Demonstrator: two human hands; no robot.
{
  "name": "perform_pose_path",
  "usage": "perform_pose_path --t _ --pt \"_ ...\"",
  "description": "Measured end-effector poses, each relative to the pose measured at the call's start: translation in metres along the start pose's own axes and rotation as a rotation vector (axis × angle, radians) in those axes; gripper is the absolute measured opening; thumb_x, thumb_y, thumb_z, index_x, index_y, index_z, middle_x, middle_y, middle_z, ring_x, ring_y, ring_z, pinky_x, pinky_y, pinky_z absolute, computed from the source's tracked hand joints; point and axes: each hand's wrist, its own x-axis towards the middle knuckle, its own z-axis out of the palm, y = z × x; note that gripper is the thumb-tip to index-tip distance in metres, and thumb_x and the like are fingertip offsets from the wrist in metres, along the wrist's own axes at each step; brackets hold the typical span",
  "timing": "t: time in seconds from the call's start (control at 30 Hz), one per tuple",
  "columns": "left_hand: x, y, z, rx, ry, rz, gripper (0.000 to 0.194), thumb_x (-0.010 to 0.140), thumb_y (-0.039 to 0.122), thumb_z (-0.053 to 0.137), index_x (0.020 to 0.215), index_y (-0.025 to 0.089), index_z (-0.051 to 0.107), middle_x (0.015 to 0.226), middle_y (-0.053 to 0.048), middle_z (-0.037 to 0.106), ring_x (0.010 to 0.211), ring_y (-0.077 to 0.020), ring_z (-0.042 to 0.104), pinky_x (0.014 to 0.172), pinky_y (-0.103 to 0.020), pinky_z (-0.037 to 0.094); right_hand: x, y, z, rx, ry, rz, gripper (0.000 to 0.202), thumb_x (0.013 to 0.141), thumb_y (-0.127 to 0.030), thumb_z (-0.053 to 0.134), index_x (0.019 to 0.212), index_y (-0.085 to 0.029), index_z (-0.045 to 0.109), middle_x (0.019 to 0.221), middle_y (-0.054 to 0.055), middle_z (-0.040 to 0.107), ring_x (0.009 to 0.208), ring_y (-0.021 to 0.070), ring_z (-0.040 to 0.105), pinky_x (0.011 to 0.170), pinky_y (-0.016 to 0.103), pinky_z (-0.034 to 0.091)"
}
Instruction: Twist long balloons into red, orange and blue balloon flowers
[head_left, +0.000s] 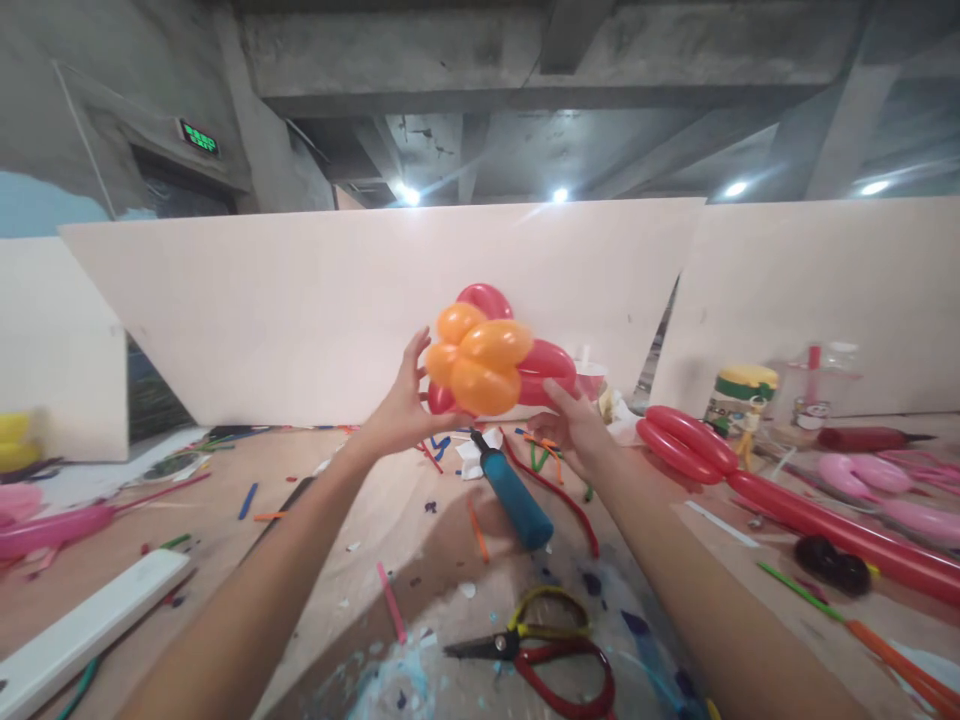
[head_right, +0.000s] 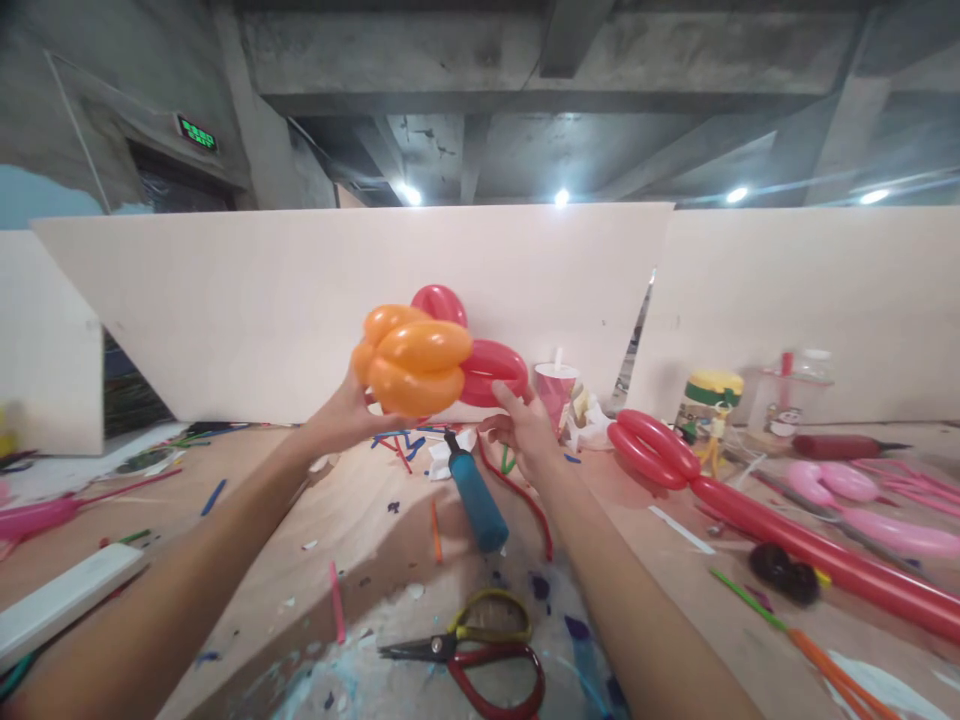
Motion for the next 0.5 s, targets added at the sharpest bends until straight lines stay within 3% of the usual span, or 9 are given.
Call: perform_pose_path --t 0.1,0.23,0.3,0.37,0.5 --pt "-0.012 -0.031 -0.049 0.288 -0.187 -0.292 0.087 0.064 0.050 0.066 0.138 0.024 0.029 0.134 -0.015 0.045 0.115 -0.0295 0.051 0.087 -0.040 0.046 0.008 0.008 -0.004 0.030 0.020 0.013 0.048 0.063 -0.044 0.075 0.098 -0.024 0.049 0.072 -0.006 0.059 0.046 0.0112 0.059 0.043 0.023 0.047" --pt "-0.071 -0.103 -0.101 0.812 -0.297 -0.750 0.102 0.061 0.065 0.057 0.140 0.009 0.026 0.126 -0.024 0.052 0.114 -0.0386 0.051 0.090 -0.046 0.041 -0.004 0.021 0.000 -0.257 -0.004 -0.118 0.047 0.064 -0.044 0.075 0.098 -0.022 0.049 0.068 -0.004 0.060 0.050 0.0130 0.057 0.048 0.026 0.048" --pt "-0.102 -0.132 -0.109 0.896 -0.375 -0.873 0.103 0.058 0.068 0.055 0.138 0.007 0.031 0.118 -0.025 0.058 0.107 -0.0401 0.055 0.085 -0.046 0.042 -0.018 0.024 0.004 -0.436 -0.066 -0.174 0.049 0.064 -0.042 0.075 0.100 -0.022 0.048 0.079 0.000 0.062 0.064 0.0164 0.062 0.057 0.028 0.051" --pt "-0.122 -0.148 -0.108 0.982 -0.349 -0.899 0.091 0.060 0.066 0.053 0.132 0.013 0.040 0.115 -0.023 0.060 0.102 -0.0408 0.058 0.081 -0.048 0.043 -0.031 0.028 0.007 -0.598 -0.114 -0.224 0.053 0.063 -0.040 0.076 0.103 -0.022 0.047 0.092 0.004 0.062 0.077 0.0197 0.063 0.064 0.030 0.052" --pt "-0.124 -0.154 -0.100 1.044 -0.229 -0.856 0.085 0.063 0.057 0.054 0.135 0.015 0.035 0.116 -0.022 0.058 0.102 -0.0406 0.056 0.079 -0.048 0.042 -0.045 0.042 0.005 -0.844 -0.204 -0.217 0.055 0.065 -0.042 0.074 0.109 -0.022 0.046 0.097 0.007 0.061 0.074 0.0216 0.063 0.065 0.035 0.051"
